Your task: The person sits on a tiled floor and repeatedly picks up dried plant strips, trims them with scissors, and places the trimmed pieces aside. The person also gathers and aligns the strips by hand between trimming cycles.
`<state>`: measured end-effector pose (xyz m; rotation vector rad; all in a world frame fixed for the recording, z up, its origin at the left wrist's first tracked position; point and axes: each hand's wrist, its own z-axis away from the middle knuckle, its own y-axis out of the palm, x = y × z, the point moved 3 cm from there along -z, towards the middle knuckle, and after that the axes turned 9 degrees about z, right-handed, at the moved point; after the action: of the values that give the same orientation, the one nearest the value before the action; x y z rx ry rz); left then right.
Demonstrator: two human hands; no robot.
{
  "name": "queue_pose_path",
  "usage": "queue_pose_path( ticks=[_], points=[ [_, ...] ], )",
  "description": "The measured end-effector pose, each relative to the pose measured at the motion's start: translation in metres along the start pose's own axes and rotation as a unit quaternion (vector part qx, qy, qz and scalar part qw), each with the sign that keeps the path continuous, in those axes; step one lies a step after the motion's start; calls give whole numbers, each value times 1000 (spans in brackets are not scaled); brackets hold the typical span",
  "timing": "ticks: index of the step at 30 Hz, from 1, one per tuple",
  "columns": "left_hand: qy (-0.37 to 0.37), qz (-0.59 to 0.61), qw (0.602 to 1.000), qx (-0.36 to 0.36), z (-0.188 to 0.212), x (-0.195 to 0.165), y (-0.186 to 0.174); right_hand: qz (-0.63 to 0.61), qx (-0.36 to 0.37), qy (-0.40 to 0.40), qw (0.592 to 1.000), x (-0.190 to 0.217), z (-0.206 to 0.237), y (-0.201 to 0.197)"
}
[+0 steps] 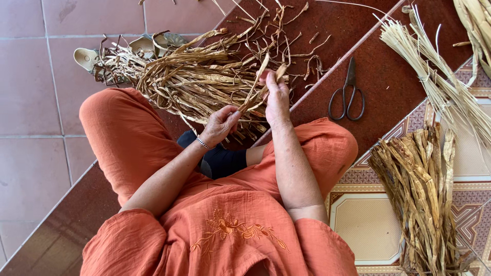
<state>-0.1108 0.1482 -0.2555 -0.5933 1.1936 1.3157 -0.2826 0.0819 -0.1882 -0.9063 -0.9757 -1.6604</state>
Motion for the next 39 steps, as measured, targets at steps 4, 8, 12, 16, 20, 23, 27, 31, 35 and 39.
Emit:
queue_pose_path(
  ticks=[4, 8, 12, 16, 20, 23, 27, 31, 35, 39],
  points=[
    [7, -26, 1000, -15, -2, -4, 5, -142, 41, 86, 985, 1, 2, 9],
    [8, -96, 995, -11, 0, -19, 6, -149, 42, 21, 988, -4, -4, 7],
    [109, -420, 899, 56, -1, -42, -11, -173, -64, -73, 980, 3, -13, -42],
    [28, -538, 842, 6, -7, -38, -45, -228, -144, -147, 952, 20, -12, -102],
    [-58, -562, 824, -30, -9, -27, -68, -285, -129, -180, 933, 23, -9, -135],
    [-156, -604, 780, 54, -7, -19, -72, -260, -100, -191, 941, 26, -7, -148],
    [-212, -509, 811, 195, -3, -44, -72, -283, -8, -148, 947, 29, -2, -164],
    [-228, -355, 896, 137, -19, -84, -89, -205, -5, -64, 977, 24, -7, -145],
    [-136, -478, 863, -96, -92, -111, -117, -172, 35, -41, 984, 17, -16, -107],
    [-69, -579, 785, -209, -149, -121, -129, -132, 26, -17, 991, 18, -29, -87]
  ],
)
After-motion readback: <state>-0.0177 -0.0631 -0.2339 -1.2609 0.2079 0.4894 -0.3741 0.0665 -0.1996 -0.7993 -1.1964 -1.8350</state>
